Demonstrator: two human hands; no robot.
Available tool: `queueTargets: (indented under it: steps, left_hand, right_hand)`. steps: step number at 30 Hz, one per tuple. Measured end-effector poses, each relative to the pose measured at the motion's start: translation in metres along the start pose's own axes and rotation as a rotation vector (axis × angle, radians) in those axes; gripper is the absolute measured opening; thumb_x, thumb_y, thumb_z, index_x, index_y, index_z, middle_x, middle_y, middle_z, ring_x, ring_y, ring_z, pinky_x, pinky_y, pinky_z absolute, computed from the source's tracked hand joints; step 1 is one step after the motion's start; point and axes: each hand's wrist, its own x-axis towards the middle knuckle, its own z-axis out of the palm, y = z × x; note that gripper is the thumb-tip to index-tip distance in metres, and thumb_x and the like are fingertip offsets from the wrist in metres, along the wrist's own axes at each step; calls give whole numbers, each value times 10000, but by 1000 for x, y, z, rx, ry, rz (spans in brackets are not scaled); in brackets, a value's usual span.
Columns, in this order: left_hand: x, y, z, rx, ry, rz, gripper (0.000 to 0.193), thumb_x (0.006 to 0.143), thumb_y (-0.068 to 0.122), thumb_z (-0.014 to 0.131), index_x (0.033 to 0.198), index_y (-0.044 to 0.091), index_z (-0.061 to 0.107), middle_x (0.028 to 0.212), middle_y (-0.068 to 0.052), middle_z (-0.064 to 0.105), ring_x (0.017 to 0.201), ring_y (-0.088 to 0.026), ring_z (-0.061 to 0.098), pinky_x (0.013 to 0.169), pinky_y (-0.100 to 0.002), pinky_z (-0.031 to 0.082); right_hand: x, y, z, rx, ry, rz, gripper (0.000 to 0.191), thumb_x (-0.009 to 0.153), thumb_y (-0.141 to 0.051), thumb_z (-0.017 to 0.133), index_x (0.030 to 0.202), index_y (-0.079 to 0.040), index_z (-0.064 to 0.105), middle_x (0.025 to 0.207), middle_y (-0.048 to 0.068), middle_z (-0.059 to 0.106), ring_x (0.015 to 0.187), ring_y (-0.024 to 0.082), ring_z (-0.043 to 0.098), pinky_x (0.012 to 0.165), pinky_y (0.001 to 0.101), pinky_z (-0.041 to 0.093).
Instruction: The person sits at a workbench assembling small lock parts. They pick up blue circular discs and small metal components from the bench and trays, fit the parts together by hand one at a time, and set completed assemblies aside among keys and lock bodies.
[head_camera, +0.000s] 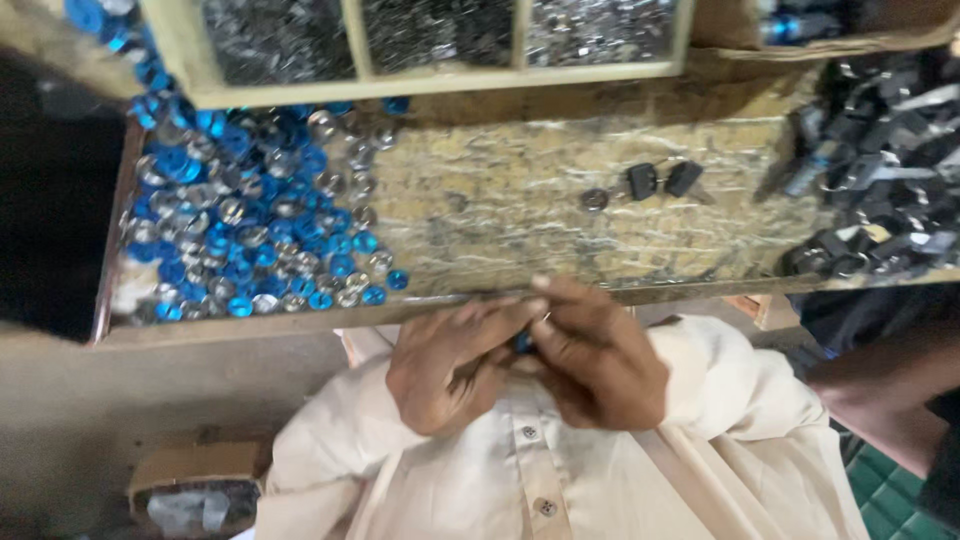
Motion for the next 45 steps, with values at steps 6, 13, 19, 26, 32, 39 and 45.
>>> queueTargets:
  steps: [6, 13, 19, 26, 32, 39, 45]
  left_hand:
    - [-15, 7, 34, -172, 359, -58, 641, 864, -129, 693, 1406, -23, 369, 1126, -129, 761, 942, -185, 753, 792, -327, 605]
    - [6, -4, 10, -560, -155, -210, 232, 938, -40, 737, 1167, -52, 695, 1098, -171, 732, 964, -215, 718, 857, -332, 606]
    - [9, 16, 11, 84, 169, 79, 184, 957, 23, 689, 1133, -24, 665, 1040, -151, 758, 1017, -266, 756, 934, -364, 597]
    - [26, 1, 6, 247, 273, 126, 162, 948, -9, 712, 1102, -43, 678, 1025, -176, 750, 936, -263, 750, 864, -336, 593]
    - [32, 7, 3, 246, 285, 64, 159, 952, 10, 723, 1100, -35, 686, 998, -161, 752, 882, -230, 744, 799, -315, 596]
    - [34, 6, -1, 225, 224, 34, 173, 965, 56, 723, 1119, -16, 691, 1018, -154, 761, 877, -222, 761, 775, -298, 606]
    - [39, 1, -2, 108, 215, 130, 188, 1002, 71, 706, 1161, -21, 668, 1056, -159, 744, 937, -238, 753, 829, -321, 614]
  right_hand:
    - [-4, -3, -8, -405, -228, -337, 216, 881, -87, 728, 1015, 74, 676, 964, 159, 663, 861, 246, 667, 953, 471, 564]
    - [11, 13, -33, -650, -106, -760, 136, 886, -51, 698, 997, 15, 655, 946, 152, 686, 784, 233, 606, 994, 460, 531]
    - [-56, -9, -92, -737, -50, 46, 393, 887, -90, 833, 1189, 69, 639, 1050, 199, 683, 937, 282, 667, 1077, 577, 441]
    - [-59, 10, -87, -1305, 240, 668, 392, 1049, -226, 795, 1288, 50, 652, 1020, 147, 600, 917, 324, 579, 901, 456, 438]
    - [-67, 24, -77, -1200, 266, 662, 266, 1097, -116, 734, 1279, 37, 613, 1120, 172, 585, 1040, 347, 517, 971, 440, 378]
    - [-82, 16, -66, -979, 334, 589, 240, 956, 32, 718, 1159, -64, 632, 1193, 193, 586, 1133, 375, 516, 1018, 469, 365]
    - [-77, 26, -65, -1059, 274, 564, 297, 996, 6, 767, 1281, -26, 687, 1148, 164, 617, 1123, 355, 525, 1066, 477, 376]
